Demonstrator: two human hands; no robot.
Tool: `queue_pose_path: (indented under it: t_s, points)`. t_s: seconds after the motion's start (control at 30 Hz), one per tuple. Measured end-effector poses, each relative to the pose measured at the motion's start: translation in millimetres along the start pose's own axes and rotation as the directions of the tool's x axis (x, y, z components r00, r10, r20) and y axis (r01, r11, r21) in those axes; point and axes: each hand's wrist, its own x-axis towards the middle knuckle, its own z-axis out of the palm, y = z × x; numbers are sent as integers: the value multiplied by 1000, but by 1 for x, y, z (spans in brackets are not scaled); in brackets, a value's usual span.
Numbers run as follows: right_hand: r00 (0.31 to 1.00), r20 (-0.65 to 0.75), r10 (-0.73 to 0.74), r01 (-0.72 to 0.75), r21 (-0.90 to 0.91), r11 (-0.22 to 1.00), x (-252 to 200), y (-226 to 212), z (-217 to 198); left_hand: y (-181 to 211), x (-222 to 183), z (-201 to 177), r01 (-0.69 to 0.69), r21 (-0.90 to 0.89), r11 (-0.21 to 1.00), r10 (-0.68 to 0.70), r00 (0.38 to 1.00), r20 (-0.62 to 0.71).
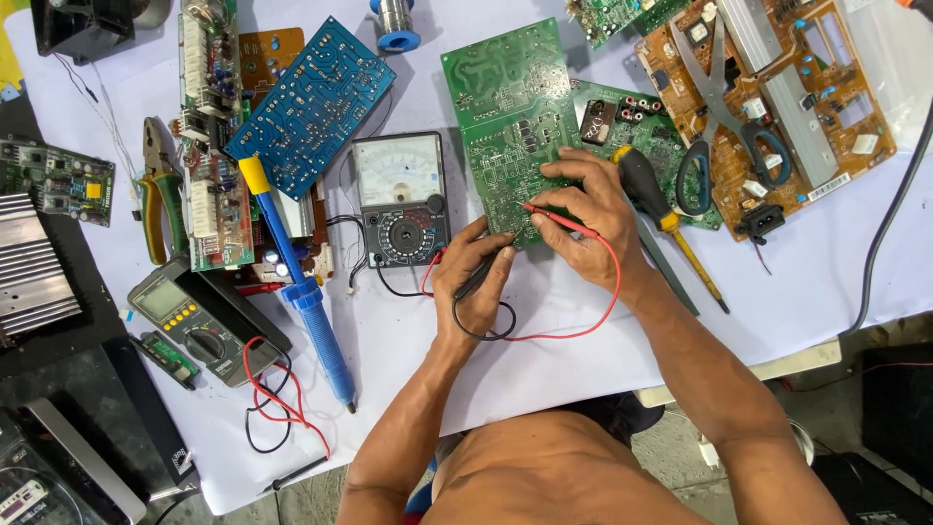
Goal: Desoldering components from a circuit board and testing circuit points with a multimeter.
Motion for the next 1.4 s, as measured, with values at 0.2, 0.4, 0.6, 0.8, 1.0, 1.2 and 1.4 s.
queue_pose_path:
  t_s: [0.2,0.4,0.6,0.8,1.0,1.2,1.4]
  points:
    - [1000,16,-21,20,63,998,-2,-6,3,-1,0,-3,16,-3,1000,-16,1000,-8]
    - [1000,-11,-17,17,86,996,-8,-10,7,-4,-2,-1,38,-31,999,-39,999,-33]
    - [1000,-18,15,-14,51,999,-6,-11,7,3,1,-6,62,-31,998,-62,998,-5]
    - [992,128,15,-6,-66,998,6,5,2,4,1,-5,55,-15,998,-55,998,-24]
    - [995,88,-48,45,38,998,2,7,7,0,0,-3,40,-3,999,-40,996,-76]
    - [994,76,-81,76,66,995,0,12,8,3,-1,2,100,-45,994,-104,991,-90]
    - [994,75,-73,68,69,995,1,7,7,3,-4,7,231,-206,951,-260,957,-127]
